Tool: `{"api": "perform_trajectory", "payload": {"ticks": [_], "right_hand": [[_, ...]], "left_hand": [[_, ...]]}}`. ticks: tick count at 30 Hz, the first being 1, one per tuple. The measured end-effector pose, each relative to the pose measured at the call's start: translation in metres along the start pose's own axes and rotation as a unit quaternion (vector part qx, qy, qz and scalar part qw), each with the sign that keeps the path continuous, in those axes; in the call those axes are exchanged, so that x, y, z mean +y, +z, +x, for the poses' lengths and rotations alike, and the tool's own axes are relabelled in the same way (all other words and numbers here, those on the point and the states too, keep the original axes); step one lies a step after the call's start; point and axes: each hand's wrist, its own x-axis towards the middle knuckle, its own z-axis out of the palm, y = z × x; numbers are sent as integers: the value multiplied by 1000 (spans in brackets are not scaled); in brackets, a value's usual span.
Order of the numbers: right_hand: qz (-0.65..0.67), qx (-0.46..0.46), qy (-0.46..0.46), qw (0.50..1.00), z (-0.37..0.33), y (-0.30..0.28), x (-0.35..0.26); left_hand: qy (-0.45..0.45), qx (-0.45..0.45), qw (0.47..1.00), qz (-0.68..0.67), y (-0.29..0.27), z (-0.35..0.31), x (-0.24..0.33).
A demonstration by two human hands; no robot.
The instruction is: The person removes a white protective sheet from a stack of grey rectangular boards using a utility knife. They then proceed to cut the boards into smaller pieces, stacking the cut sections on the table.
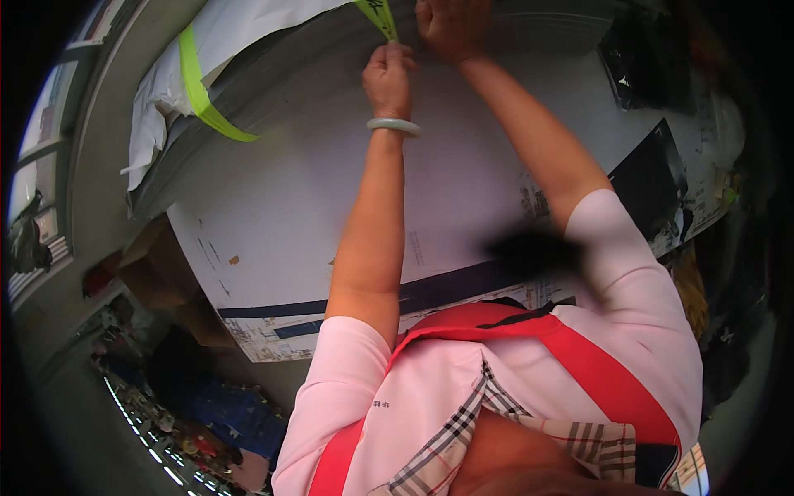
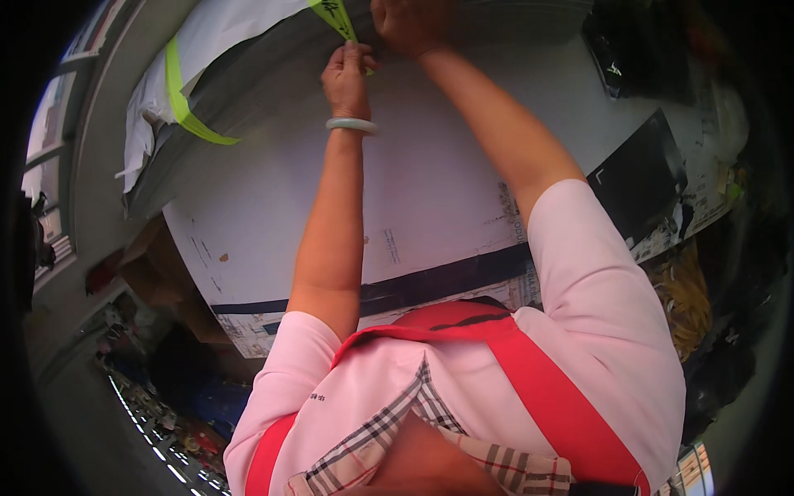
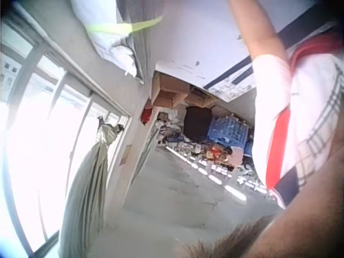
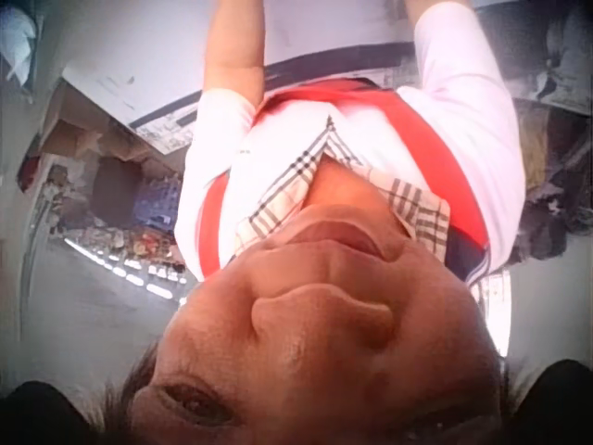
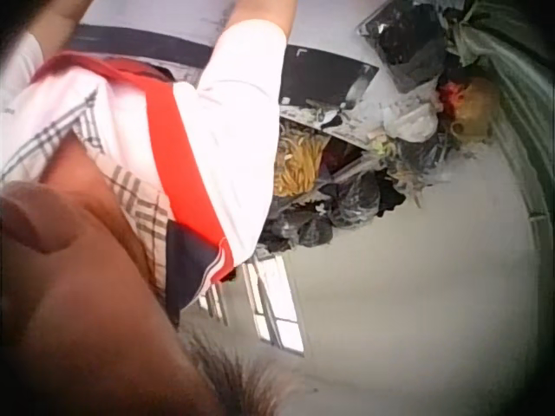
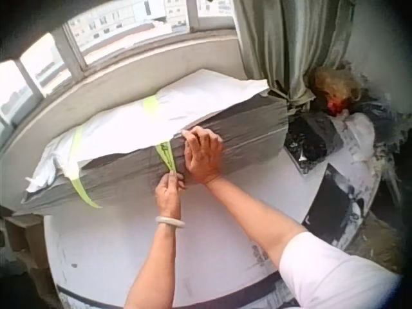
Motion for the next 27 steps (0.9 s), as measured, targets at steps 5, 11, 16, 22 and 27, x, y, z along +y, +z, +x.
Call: {"api": "perform_trajectory", "payload": {"ticks": [5,11,16,22,27], "right_hand": [[19,44,-15,999,0,5,13],[47,34,4,998,-10,6,22],[50,36,4,998,-14,8,19],[54,62,-4,997,-6,14,28],[36,69,6,997,2,14,31]], "left_hand": [[-51,-44,995,-78,-8,7,22],[-13,-62,998,-13,-4,3,6],[53,-6,989,138,-1,-9,-39],[-46,-29,998,36,-11,1,0],[-41,-55,997,22,-10,0,26]]}}
